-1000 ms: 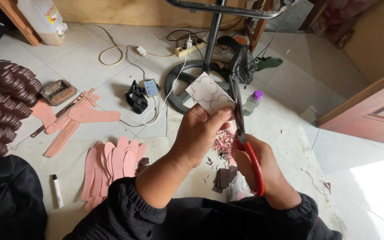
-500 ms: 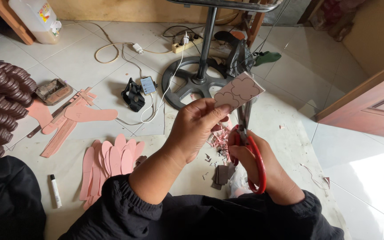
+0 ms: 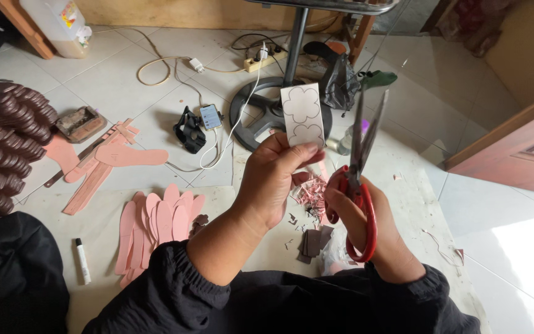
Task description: The person uses red-handled scissors to cut a flower-shaped outline from a small piece of light-colored foam. They rotate the foam piece while cutting and place the finished shape on the floor among other cut pieces.
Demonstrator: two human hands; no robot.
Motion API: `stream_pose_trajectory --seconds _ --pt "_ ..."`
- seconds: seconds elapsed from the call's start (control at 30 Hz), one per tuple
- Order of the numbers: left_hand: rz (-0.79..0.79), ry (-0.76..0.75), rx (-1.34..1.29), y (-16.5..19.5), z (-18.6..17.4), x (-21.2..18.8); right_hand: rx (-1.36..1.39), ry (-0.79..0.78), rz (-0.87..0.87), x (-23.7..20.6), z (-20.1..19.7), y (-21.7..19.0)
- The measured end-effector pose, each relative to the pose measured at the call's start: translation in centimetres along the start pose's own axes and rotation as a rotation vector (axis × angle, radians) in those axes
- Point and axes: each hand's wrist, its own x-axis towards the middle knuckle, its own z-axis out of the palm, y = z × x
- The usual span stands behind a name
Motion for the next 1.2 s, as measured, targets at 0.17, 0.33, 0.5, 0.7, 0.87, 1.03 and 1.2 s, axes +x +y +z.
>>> stream_pose_trajectory --seconds 0.17,0.33,0.5,0.7,0.87,1.03,1.2 --pt "0.120 0.110 0.013 0.1 -1.2 0.1 -0.008 -0.193 0.008 -1.1 0.5 0.1" --pt "0.267 0.184 -0.057 1.7 -1.9 0.2 -0.064 -0.248 0.084 -1.7 1.6 -1.3" --pt "0.285 0.215 -0.069 3.2 -1.5 -0.8 -0.153 -0.281 0.133 -2.4 2.6 -3.1" --pt "0.296 0.223 -0.053 6.2 1.0 -2.6 -0.104 -0.267 0.176 -2.9 2.4 -7.0" --pt "0.239 0.219 -0.071 7.9 2.3 -3.6 -0.104 -0.268 0.200 -3.1 2.3 -8.9" --pt "0.210 0.112 -0.033 8.1 3.6 -4.1 -0.087 -0.235 0.110 -3.3 1.6 -9.5" --pt "0.228 0.018 -0.071 7.4 5.2 -5.2 -0.028 -0.163 0.075 -3.2 1.4 -9.6"
